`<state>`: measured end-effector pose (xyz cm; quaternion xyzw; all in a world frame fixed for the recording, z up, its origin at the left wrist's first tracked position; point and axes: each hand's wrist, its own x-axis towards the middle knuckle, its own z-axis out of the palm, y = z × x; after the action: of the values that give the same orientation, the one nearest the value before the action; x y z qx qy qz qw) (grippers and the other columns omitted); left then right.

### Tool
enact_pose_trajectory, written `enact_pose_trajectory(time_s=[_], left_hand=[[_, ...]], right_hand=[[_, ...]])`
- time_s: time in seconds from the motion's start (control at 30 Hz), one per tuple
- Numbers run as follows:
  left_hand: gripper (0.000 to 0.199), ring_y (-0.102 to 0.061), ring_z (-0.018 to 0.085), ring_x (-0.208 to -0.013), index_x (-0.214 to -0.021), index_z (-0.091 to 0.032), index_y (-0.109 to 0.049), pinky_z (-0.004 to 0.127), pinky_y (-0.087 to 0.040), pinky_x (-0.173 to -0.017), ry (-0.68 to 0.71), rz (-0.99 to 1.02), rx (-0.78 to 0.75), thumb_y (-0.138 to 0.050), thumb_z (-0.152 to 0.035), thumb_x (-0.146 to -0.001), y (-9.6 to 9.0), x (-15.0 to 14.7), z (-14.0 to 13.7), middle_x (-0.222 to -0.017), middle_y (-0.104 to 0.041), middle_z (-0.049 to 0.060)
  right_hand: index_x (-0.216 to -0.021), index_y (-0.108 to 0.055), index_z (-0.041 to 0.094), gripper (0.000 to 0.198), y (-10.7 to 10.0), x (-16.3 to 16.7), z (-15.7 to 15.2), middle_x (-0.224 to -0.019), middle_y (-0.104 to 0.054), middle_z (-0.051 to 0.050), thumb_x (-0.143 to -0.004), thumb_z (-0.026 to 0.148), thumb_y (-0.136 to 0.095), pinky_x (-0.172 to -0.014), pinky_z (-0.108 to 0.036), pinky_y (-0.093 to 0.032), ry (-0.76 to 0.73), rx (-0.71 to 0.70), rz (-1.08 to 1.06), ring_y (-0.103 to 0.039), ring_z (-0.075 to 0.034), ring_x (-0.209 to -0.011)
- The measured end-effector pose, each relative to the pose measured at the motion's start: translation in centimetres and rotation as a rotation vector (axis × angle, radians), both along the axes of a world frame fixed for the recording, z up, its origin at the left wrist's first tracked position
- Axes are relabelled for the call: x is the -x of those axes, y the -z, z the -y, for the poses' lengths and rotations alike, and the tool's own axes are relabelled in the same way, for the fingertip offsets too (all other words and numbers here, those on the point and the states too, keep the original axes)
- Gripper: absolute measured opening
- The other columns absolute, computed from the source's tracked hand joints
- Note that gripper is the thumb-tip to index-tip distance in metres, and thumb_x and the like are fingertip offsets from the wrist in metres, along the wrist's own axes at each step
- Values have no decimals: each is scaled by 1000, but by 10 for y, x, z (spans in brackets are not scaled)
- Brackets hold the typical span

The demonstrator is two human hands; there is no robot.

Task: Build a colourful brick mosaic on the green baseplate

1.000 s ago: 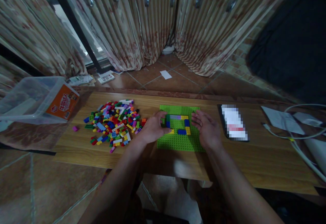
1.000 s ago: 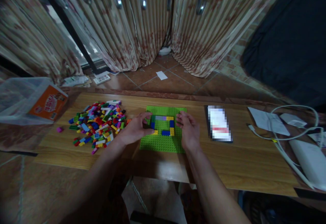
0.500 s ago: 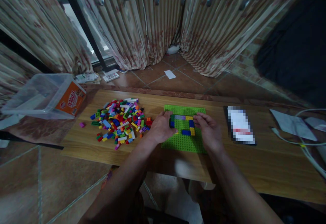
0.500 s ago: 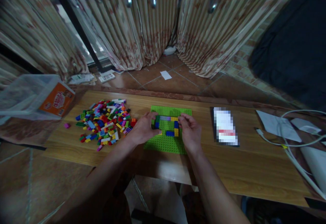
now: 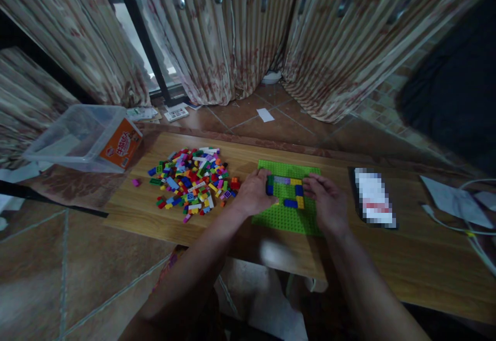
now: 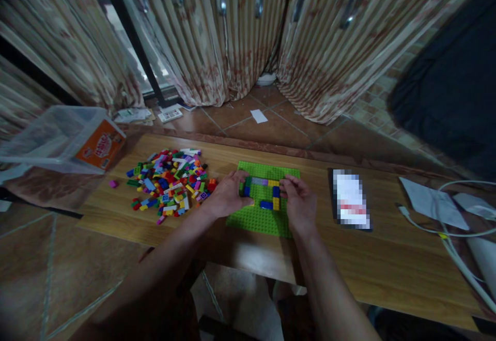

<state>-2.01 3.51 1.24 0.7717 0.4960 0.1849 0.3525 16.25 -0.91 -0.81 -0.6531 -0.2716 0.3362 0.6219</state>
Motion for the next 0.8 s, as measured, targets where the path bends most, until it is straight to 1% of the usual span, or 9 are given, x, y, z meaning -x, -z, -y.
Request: enact_pose_trajectory(time_s=[0.07, 0.13, 0.23, 0.33, 0.43, 0.57, 0.67, 0.8], left_hand=[[66, -59, 30, -112, -128, -11, -55, 43, -47, -102, 30, 12, -19, -78, -27, -68, 2, 3, -1, -119, -60, 15], [59, -60, 27, -110, -127, -13, -56, 41, -48, -101, 40, 42, -23, -73, -27, -73, 6, 7, -4, -118, -62, 13], [42, -65, 20, -97, -122, -15, -59, 34, -52, -92, 21, 121, 34, -61, -23, -81, 13, 12, -12, -108, -67, 8], [32, -66, 17, -87, -115, -15, -63, 29, -52, -84, 13, 175, 50, -52, -18, -85, 18, 15, -18, -98, -70, 5], [30, -66, 17, -85, -112, -14, -64, 28, -51, -80, 19, 194, 40, -50, -18, -86, 18, 17, -19, -95, -71, 5], [32, -67, 17, -85, -114, -14, -64, 27, -51, -80, 13, 206, 61, -56, -20, -84, 15, 17, -16, -97, -72, 6], [32, -67, 17, -83, -114, -14, -65, 28, -52, -79, 6, 208, 63, -56, -20, -83, 17, 16, -16, -95, -72, 5], [28, -68, 18, -85, -108, -14, -68, 28, -53, -79, -44, 258, 22, -54, -19, -85, 20, 15, -17, -94, -74, 7]], right_hand=[[-86, -72, 20, 29, 0, -2, 0, -79, -74, -1, -64, 39, -77, -62, -27, -53, -5, -5, -25, -67, -14, -69], [-86, -72, 21, 30, -1, -4, 1, -79, -74, -1, -62, 38, -78, -62, -26, -52, -10, -6, -55, -66, -13, -68], [-85, -72, 21, 30, -3, -5, 1, -78, -74, 0, -61, 38, -79, -61, -25, -52, -7, -2, -79, -65, -12, -67], [-84, -72, 21, 30, -6, -5, 0, -77, -73, 0, -61, 38, -79, -61, -25, -51, -1, -6, -90, -65, -12, -66], [-84, -73, 21, 30, -9, -6, -1, -76, -73, 0, -61, 38, -79, -61, -25, -51, 4, -5, -92, -65, -12, -66], [-85, -73, 21, 29, -9, -7, -1, -77, -74, 0, -62, 38, -79, -62, -25, -50, -4, -4, -94, -64, -11, -66], [-85, -73, 21, 28, -9, -7, 0, -77, -74, 0, -62, 38, -78, -62, -24, -50, -7, -8, -96, -64, -11, -66], [-85, -73, 21, 27, -8, -7, 0, -76, -73, 1, -63, 37, -77, -62, -24, -49, -7, -16, -91, -64, -11, -66]])
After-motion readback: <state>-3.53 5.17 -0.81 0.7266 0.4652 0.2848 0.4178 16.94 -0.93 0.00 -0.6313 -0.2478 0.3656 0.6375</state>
